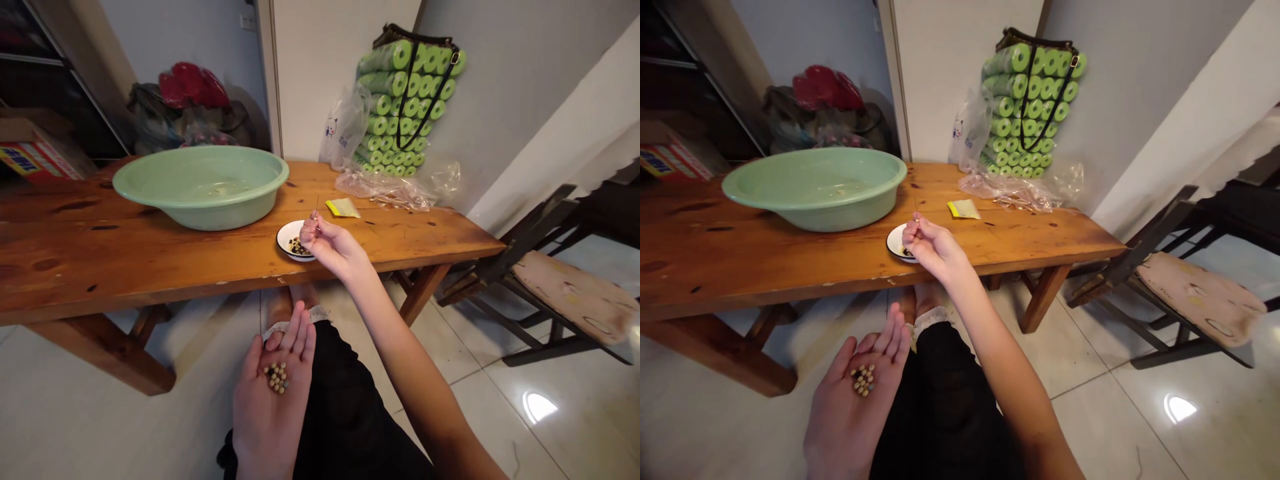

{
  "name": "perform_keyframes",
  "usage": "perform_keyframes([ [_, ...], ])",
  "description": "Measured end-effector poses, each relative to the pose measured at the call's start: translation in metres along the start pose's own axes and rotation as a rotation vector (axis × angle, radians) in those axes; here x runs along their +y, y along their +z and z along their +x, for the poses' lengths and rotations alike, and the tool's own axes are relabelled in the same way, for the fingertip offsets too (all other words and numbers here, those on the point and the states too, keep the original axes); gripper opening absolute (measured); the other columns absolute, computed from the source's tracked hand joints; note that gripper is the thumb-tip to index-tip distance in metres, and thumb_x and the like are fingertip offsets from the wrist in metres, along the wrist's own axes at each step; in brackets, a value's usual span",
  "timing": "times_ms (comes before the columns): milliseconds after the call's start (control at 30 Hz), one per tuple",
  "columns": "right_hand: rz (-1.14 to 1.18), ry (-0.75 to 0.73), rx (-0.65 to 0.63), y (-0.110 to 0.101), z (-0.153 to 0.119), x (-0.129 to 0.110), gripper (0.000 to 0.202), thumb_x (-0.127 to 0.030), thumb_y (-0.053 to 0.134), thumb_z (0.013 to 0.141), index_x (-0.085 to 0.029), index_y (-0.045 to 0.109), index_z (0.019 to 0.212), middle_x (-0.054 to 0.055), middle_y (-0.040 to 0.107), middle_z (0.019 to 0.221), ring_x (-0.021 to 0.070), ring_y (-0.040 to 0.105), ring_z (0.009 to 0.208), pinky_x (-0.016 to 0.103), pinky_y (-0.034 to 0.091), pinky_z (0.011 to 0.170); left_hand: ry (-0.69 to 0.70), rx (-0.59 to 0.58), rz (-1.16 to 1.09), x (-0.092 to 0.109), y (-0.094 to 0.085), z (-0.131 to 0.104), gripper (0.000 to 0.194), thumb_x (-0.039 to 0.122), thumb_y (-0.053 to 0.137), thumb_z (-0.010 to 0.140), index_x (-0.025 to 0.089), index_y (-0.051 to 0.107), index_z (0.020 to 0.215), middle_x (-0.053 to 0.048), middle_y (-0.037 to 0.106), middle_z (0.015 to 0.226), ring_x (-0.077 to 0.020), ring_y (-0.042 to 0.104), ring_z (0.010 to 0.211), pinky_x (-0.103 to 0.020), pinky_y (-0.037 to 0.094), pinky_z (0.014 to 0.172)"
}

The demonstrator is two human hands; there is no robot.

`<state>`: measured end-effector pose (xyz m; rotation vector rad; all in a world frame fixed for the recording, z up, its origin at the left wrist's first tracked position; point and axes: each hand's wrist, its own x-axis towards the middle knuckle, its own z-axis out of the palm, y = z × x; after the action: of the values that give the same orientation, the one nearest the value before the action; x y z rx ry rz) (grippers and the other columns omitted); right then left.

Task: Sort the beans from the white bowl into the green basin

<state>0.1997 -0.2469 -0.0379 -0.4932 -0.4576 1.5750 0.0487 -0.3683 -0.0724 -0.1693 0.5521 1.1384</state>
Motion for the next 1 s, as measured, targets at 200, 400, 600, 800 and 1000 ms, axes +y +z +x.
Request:
perform_keyframes([
  [200,0.004,0.004,0.022,-0.005,-0.004,-0.005,0.030,-0.006,0.031,0.095,-0.017,0.056,0.082,0.000,0.052,0.075,0.0061,0.057,0.069,0.015,0.052,0.066,-0.023,0.026,-0.015,-0.001,0.002,-0.001,0.028,0.018,0.032,0.094,0.017,0.045,0.069,-0.021,0.061,0.121,-0.0260,0.059,0.117,-0.041,0.058,0.085],
  [400,-0.124,-0.074,0.061,-0.002,-0.001,-0.006,0.024,-0.004,0.039,0.090,-0.017,0.052,0.076,-0.001,0.055,0.071,0.0063,0.058,0.067,0.016,0.052,0.069,-0.062,0.013,-0.045,-0.003,0.001,0.000,0.029,0.018,0.031,0.094,0.016,0.046,0.070,-0.020,0.061,0.119,-0.0253,0.058,0.118,-0.038,0.058,0.084],
  [600,-0.388,-0.232,0.135,0.002,0.009,-0.008,0.018,-0.006,0.046,0.085,-0.020,0.046,0.074,-0.003,0.061,0.061,0.0089,0.057,0.057,0.020,0.050,0.059,-0.067,0.012,-0.072,-0.004,0.000,0.001,0.029,0.018,0.034,0.093,0.016,0.044,0.066,-0.018,0.061,0.119,-0.0246,0.060,0.115,-0.040,0.058,0.084],
  [800,-0.713,-0.339,0.203,-0.008,0.024,-0.005,0.016,-0.007,0.051,0.079,-0.019,0.049,0.069,-0.006,0.057,0.050,0.0087,0.052,0.050,0.022,0.047,0.060,-0.084,-0.004,-0.093,-0.004,-0.001,0.001,0.030,0.020,0.037,0.093,0.016,0.046,0.064,-0.016,0.065,0.107,-0.0241,0.062,0.111,-0.039,0.056,0.087],
  [1000,-0.934,-0.434,0.197,-0.010,0.019,-0.006,0.013,-0.011,0.057,0.075,-0.018,0.054,0.065,-0.004,0.060,0.057,0.0096,0.055,0.060,0.024,0.046,0.066,-0.035,-0.003,-0.099,-0.003,-0.002,0.000,0.025,0.018,0.040,0.092,0.015,0.058,0.074,-0.012,0.068,0.110,-0.0232,0.062,0.112,-0.039,0.053,0.092],
])
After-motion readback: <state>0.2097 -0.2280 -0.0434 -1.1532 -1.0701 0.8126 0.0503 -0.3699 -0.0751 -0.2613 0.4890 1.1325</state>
